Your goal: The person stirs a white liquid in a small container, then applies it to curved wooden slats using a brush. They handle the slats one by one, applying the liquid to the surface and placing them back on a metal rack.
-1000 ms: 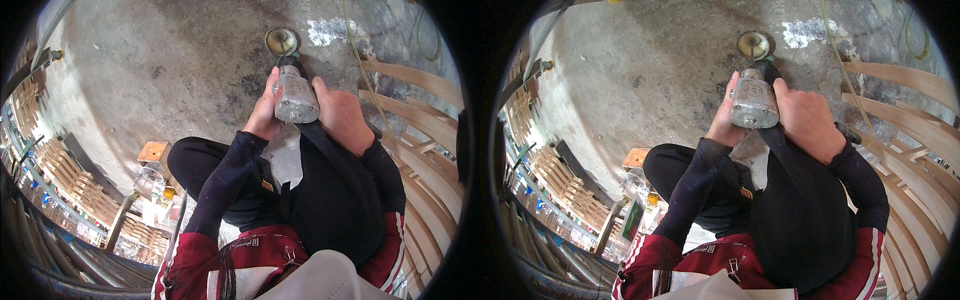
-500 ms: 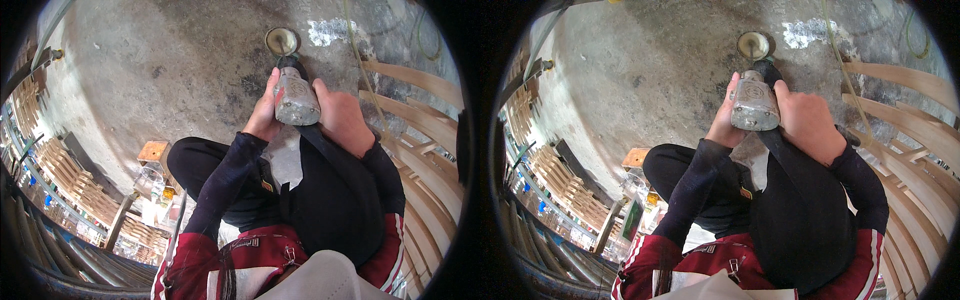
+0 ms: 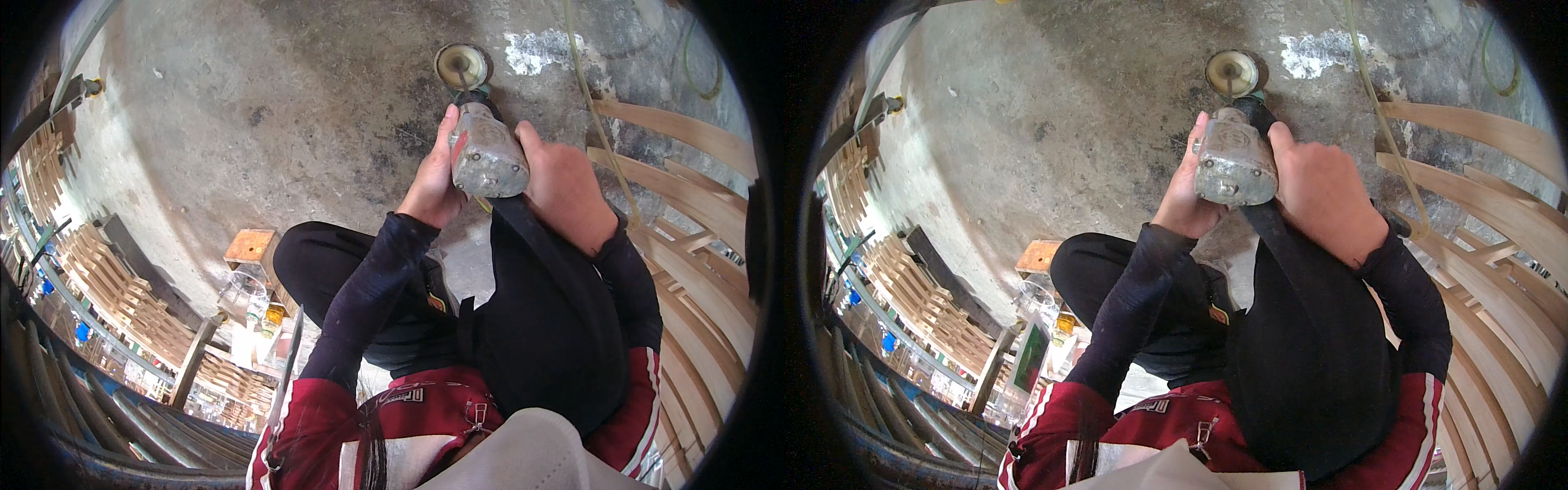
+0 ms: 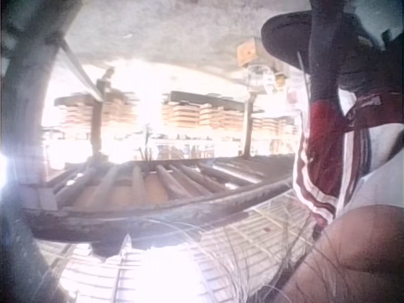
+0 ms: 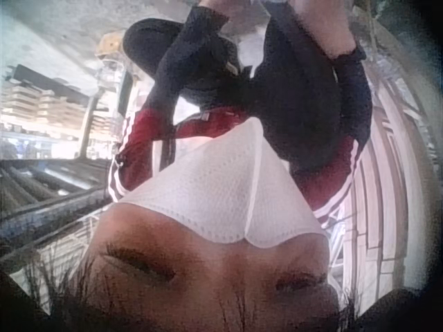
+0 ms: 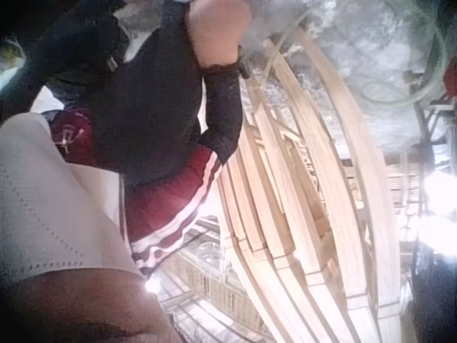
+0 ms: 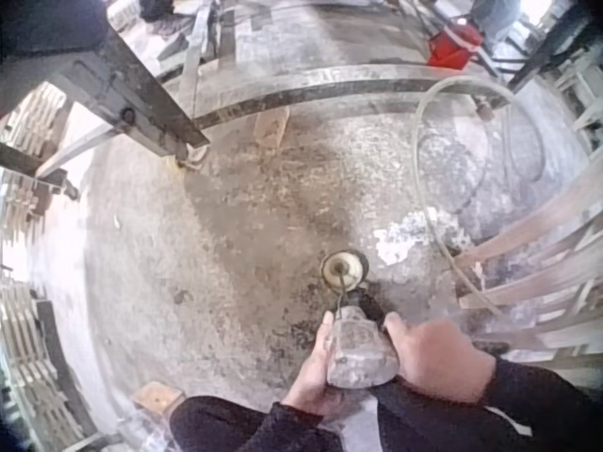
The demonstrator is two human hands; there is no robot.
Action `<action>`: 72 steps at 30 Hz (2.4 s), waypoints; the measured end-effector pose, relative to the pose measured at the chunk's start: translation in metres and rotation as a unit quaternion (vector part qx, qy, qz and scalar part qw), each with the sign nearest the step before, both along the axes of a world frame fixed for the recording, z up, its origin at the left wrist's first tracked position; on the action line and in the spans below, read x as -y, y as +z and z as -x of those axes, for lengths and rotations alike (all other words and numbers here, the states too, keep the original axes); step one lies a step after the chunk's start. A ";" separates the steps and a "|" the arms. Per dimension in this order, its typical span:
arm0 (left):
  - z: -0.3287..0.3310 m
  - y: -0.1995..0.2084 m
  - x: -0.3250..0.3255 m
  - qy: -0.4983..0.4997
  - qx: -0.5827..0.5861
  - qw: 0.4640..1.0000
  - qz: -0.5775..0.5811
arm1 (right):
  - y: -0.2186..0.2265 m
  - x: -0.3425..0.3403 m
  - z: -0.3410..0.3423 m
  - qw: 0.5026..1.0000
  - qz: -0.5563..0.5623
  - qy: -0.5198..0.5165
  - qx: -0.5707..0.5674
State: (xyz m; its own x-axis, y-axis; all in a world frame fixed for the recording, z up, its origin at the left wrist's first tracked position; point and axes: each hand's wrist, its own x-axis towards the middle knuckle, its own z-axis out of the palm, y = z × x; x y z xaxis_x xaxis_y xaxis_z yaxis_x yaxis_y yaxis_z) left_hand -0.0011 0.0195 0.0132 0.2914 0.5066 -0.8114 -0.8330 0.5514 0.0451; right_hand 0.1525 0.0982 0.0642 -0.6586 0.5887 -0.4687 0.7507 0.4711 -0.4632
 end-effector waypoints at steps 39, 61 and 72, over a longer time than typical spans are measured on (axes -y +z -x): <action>-0.002 -0.001 0.002 0.039 -0.002 0.999 -0.019 | 0.001 0.001 0.004 1.000 -0.005 -0.008 -0.004; -0.002 -0.020 0.014 0.049 0.051 0.997 -0.008 | -0.007 0.006 -0.003 0.999 0.030 -0.024 -0.009; -0.001 -0.007 0.007 0.023 0.024 0.999 -0.021 | -0.005 0.005 0.002 1.000 0.011 -0.009 0.018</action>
State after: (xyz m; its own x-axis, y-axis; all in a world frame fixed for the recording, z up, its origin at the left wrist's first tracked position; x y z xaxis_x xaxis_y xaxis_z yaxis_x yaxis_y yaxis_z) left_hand 0.0002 0.0124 0.0061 0.3057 0.5532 -0.7749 -0.8590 0.5113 0.0262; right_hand 0.1503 0.0933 0.0591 -0.6301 0.5894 -0.5055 0.7756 0.4468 -0.4458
